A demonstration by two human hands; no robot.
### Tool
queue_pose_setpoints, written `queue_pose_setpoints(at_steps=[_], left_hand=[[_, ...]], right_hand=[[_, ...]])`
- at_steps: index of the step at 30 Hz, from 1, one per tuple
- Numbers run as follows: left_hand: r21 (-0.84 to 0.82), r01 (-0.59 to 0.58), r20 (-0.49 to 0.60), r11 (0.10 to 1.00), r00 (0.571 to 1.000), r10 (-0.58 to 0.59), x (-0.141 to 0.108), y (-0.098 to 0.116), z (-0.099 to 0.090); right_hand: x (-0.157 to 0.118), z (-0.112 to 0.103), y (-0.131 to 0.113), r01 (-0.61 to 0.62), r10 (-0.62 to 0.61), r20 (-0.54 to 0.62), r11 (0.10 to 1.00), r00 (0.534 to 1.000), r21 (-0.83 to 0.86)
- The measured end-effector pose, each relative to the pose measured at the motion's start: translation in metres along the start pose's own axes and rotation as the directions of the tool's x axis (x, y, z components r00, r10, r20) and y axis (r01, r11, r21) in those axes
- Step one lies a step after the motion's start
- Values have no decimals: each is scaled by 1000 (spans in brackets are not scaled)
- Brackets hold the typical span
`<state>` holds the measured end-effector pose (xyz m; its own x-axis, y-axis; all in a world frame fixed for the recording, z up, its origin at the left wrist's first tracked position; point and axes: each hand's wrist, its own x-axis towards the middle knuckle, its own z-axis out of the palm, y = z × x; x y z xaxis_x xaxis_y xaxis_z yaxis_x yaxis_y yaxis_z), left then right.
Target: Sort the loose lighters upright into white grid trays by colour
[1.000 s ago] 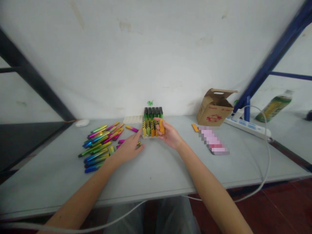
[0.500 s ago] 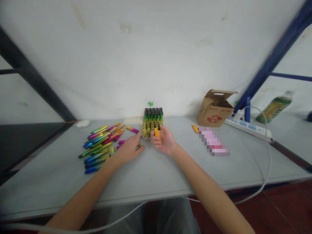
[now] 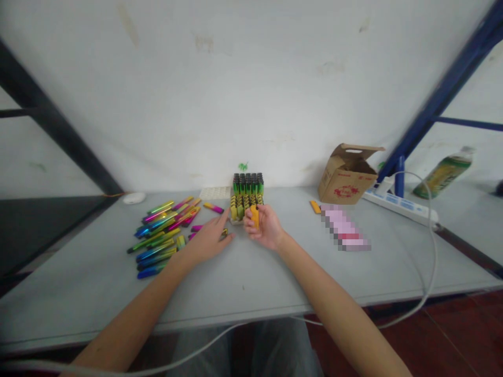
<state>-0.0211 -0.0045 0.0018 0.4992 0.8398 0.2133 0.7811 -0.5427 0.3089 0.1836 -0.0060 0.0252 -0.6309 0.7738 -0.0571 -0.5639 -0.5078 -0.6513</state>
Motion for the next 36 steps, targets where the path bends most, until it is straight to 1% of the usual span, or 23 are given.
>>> queue_pose_setpoints(at_steps=[4, 7, 12, 16, 18, 22, 27, 32, 36], left_hand=[[2, -1, -3, 1000, 1000, 1, 1, -1, 2], [2, -5, -6, 1000, 1000, 5, 1, -2, 2], [-11, -11, -8, 1000, 1000, 11, 0, -2, 1], [-39, -38, -25, 998, 999, 37, 0, -3, 2], [-32, -36, -21, 999, 999, 36, 0, -3, 2], [-10, -35, -23, 999, 999, 35, -1, -3, 4], [-10, -11, -5, 1000, 1000, 11, -1, -1, 2], [-17, -4, 2, 1000, 1000, 4, -1, 1, -1], [-12, 4, 1, 1000, 1000, -4, -1, 1, -1]], right_hand=[[-2, 3, 0, -108, 107, -9, 994, 994, -22], [-2, 3, 0, -136, 135, -8, 990, 991, -48], [1, 4, 1, -27, 25, -66, 999, 998, -30], [2, 7, 1, -27, 27, -13, 999, 1000, -23], [1, 8, 0, -28, 28, -13, 1000, 1000, -9], [2, 8, 2, 8, -7, -76, 1000, 997, 4], [2, 6, 4, 80, -83, -149, 996, 985, -28], [-3, 6, 2, 119, -135, -127, 985, 983, -127], [-2, 4, -3, 98, -109, -110, 990, 988, -103]])
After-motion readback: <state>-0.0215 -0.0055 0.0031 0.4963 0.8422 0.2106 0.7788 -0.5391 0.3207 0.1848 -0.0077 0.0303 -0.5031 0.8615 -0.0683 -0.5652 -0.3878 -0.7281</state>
